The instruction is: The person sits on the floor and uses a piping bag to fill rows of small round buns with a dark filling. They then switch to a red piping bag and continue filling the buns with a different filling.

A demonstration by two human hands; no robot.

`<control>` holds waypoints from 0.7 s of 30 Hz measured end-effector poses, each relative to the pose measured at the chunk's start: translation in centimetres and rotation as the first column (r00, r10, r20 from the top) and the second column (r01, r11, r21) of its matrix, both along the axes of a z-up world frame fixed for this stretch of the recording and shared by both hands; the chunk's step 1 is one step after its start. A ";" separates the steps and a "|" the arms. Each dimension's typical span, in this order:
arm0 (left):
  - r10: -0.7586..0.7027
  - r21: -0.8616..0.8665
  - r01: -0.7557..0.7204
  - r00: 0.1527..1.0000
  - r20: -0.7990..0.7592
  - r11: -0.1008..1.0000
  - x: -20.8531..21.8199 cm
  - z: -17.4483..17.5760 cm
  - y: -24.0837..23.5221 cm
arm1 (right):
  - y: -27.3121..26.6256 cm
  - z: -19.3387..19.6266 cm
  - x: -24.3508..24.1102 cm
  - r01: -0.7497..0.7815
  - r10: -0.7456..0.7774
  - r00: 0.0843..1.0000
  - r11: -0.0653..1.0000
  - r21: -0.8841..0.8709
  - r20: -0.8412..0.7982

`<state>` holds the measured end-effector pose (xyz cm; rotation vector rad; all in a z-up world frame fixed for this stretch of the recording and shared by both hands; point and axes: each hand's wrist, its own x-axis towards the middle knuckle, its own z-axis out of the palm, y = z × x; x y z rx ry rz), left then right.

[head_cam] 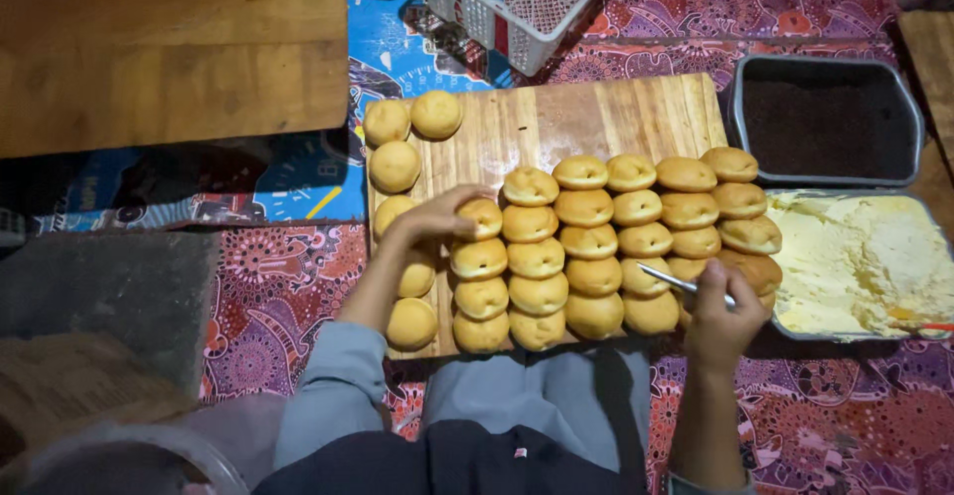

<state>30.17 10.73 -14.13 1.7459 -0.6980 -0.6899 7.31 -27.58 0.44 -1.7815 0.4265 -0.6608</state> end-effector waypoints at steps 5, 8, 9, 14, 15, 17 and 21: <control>0.624 0.159 -0.763 0.613 0.484 0.626 8.2 3.0 0.0 | -0.3 -2.0 -0.4 -0.033 0.052 0.985 0.993 0.117 -0.162; 0.490 0.253 -0.923 0.369 0.790 0.289 11.2 5.0 0.6 | 0.7 -2.7 -0.3 -0.112 0.135 0.973 0.985 0.128 -0.189; 0.466 0.390 -0.878 0.478 0.744 0.279 11.7 5.4 0.3 | 1.1 -2.8 -0.2 -0.123 0.151 0.967 0.982 0.142 -0.203; 0.458 0.472 -0.671 0.738 0.496 0.572 10.5 6.0 -1.0 | 3.0 -2.1 0.4 -0.215 0.238 0.942 0.969 0.119 -0.236; 0.479 0.378 -0.649 0.751 0.454 0.660 9.2 6.1 -1.3 | 3.4 -1.7 0.5 -0.232 0.265 0.927 0.961 0.152 -0.264; 0.582 0.147 -0.684 0.698 0.418 0.715 5.3 6.5 -2.5 | 4.6 -1.1 0.6 -0.269 0.328 0.892 0.938 0.218 -0.311; 0.574 -0.491 -0.699 0.712 -0.405 0.520 -5.5 8.5 -4.2 | 7.9 0.0 -0.1 -0.473 0.481 0.856 0.877 0.088 -0.191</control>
